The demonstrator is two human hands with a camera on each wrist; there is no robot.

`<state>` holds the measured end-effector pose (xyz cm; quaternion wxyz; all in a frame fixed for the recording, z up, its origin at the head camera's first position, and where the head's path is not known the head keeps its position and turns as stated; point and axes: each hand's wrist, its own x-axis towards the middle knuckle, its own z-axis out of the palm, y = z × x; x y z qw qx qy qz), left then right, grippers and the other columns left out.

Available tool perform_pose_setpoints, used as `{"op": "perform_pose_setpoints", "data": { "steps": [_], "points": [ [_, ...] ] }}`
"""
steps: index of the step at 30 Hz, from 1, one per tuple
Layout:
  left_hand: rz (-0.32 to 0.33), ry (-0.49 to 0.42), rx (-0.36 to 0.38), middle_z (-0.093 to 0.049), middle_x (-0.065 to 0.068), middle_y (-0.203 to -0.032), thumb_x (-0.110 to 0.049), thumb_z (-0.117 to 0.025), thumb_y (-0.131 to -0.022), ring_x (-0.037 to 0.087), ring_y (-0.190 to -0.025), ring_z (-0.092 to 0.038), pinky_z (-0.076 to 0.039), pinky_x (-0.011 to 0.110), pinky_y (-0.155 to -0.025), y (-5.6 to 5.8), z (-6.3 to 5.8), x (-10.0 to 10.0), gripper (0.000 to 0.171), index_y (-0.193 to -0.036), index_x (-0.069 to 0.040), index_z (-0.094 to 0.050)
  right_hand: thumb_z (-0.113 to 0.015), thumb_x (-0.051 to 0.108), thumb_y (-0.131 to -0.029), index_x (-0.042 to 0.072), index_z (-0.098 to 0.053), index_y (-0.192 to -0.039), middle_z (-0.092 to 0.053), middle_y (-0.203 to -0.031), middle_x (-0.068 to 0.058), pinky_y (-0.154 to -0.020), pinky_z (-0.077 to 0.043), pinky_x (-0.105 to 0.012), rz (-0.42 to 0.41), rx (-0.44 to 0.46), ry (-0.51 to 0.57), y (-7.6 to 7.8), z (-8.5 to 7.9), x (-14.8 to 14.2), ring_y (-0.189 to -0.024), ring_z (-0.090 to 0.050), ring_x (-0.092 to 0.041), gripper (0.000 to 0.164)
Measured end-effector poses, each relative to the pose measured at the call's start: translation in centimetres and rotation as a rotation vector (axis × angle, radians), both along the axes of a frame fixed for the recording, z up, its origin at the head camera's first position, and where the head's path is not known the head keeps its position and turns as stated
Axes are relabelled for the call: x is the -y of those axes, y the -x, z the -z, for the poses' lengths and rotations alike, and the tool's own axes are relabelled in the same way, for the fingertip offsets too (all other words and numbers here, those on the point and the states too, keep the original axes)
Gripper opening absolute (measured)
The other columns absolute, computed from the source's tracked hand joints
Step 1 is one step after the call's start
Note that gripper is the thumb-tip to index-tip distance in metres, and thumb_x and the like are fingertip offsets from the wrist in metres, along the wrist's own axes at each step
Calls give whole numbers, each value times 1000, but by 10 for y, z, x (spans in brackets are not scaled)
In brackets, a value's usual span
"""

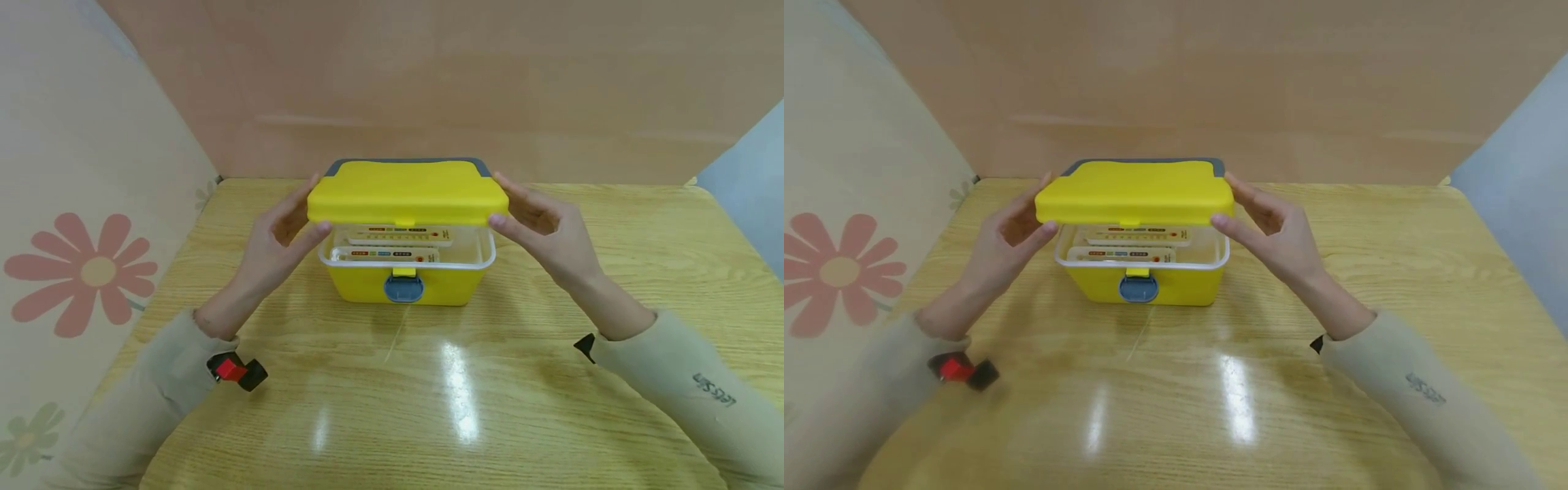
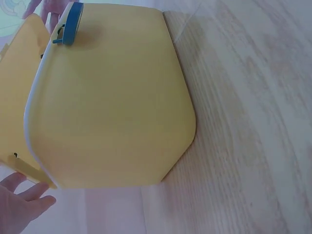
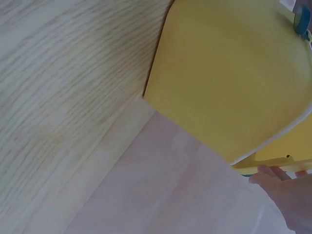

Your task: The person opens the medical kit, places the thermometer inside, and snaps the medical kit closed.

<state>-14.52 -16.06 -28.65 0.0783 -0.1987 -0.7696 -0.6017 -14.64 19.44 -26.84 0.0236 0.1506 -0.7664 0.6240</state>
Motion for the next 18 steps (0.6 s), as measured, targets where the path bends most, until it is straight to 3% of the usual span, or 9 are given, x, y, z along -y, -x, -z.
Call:
{"op": "perform_pose_setpoints", "data": {
  "steps": [7, 11, 15, 18],
  "points": [
    [28, -11, 13, -43, 1, -149, -1, -61, -91, 20, -131, -48, -39, 31, -111, -6, 7, 1, 63, -148, -17, -38, -64, 11, -92, 21, -46, -143, -51, -143, -2, -89, -50, -14, -62, -12, -54, -7, 7, -2, -113, -59, -9, 56],
    [44, -12, 9, -43, 0, -149, 2, -61, -90, 22, -131, -49, -40, 36, -110, -9, 12, 1, 66, -148, -19, -38, -62, 8, -92, 20, -43, -145, -46, -147, -4, -92, -50, -15, -104, 4, -40, -8, 11, -2, -122, -55, -13, 58],
    [52, -13, 28, -40, -2, -151, 2, -62, -90, 24, -133, -46, -40, 42, -110, -12, 15, 1, 67, -148, -21, -38, -62, 9, -93, 24, -41, -146, -36, -153, -2, -90, -51, -18, -115, 48, -56, -10, 13, -2, -132, -47, -27, 60],
    [60, -25, 62, -37, -3, -153, 1, -62, -90, 25, -134, -44, -42, 39, -108, -14, 18, 1, 67, -148, -21, -38, -64, 11, -92, 27, -42, -146, -34, -154, 1, -88, -52, -18, -103, 69, -86, -11, 14, -1, -134, -43, -34, 60]
  ]
}}
